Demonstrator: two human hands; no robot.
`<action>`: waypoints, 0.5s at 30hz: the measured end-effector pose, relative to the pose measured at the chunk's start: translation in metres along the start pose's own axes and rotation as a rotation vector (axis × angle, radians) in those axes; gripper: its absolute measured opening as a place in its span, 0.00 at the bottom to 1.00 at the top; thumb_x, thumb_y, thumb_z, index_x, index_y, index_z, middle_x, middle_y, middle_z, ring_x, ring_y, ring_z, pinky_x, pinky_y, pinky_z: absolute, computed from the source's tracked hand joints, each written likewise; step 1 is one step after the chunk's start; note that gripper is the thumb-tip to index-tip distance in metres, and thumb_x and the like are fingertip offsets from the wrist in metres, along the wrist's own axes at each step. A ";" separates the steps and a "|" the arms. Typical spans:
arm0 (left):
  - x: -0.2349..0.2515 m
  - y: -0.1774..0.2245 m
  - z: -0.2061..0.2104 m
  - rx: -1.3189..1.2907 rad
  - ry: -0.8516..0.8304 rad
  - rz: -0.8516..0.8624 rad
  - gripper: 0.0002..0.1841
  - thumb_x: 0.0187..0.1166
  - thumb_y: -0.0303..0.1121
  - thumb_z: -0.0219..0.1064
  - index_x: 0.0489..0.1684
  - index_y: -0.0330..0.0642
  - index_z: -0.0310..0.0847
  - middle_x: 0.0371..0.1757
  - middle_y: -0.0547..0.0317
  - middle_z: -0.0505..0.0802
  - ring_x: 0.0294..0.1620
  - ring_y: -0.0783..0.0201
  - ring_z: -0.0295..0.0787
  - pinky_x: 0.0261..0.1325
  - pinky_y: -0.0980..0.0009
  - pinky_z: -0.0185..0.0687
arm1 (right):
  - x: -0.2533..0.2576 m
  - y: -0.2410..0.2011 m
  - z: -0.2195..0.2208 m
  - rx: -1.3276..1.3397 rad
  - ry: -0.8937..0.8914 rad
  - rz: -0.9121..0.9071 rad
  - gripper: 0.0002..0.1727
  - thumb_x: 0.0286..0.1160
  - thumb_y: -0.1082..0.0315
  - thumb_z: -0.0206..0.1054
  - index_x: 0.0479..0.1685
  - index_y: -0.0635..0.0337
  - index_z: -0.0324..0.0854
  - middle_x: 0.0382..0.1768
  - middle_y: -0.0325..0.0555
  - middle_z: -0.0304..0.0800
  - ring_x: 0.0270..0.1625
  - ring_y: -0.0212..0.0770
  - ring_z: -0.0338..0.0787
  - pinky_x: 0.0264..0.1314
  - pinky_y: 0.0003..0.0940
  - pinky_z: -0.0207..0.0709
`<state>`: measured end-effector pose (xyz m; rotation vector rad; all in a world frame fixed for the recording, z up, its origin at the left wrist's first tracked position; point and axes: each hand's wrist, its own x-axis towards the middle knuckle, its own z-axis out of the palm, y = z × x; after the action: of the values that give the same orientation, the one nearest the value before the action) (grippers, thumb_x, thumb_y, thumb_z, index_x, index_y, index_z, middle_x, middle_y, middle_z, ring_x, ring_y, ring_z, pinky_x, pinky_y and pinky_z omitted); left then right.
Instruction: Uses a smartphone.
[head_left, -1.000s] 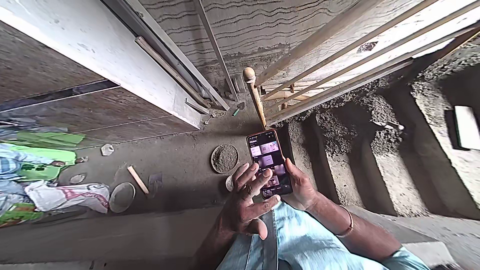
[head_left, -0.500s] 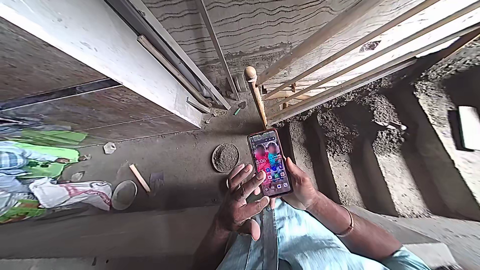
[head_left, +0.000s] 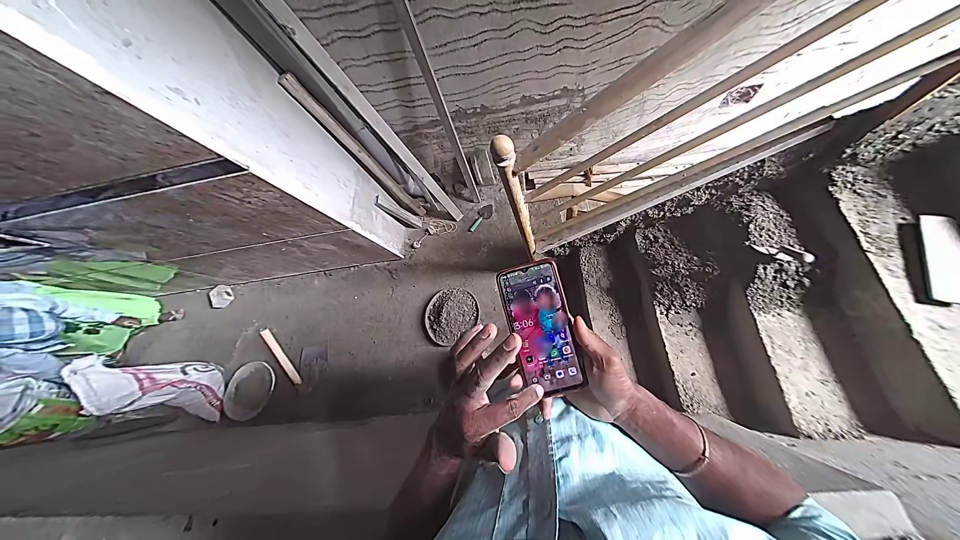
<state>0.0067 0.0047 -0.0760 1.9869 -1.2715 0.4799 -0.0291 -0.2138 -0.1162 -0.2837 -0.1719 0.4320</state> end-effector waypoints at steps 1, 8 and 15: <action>0.000 -0.001 0.000 0.008 0.009 -0.002 0.35 0.82 0.73 0.35 0.61 0.72 0.88 0.93 0.66 0.64 0.96 0.44 0.42 0.94 0.42 0.42 | 0.001 0.000 0.001 -0.004 0.002 0.000 0.35 0.90 0.35 0.41 0.81 0.51 0.68 0.65 0.63 0.85 0.52 0.58 0.94 0.39 0.50 0.91; 0.010 -0.005 -0.005 0.097 0.034 -0.043 0.36 0.85 0.70 0.30 0.67 0.70 0.85 0.93 0.61 0.64 0.96 0.43 0.42 0.94 0.42 0.40 | 0.001 0.001 -0.002 -0.003 -0.029 0.002 0.36 0.89 0.34 0.42 0.82 0.50 0.67 0.67 0.63 0.84 0.53 0.59 0.93 0.39 0.50 0.91; 0.019 -0.011 0.000 0.230 -0.050 -0.080 0.40 0.81 0.73 0.24 0.81 0.75 0.74 0.96 0.59 0.57 0.96 0.42 0.39 0.92 0.38 0.38 | 0.001 0.000 0.001 -0.006 -0.029 -0.003 0.35 0.90 0.35 0.42 0.80 0.51 0.69 0.64 0.63 0.86 0.52 0.59 0.94 0.39 0.51 0.91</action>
<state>0.0253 -0.0044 -0.0674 2.2443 -1.2061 0.5619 -0.0279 -0.2134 -0.1153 -0.2830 -0.2022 0.4333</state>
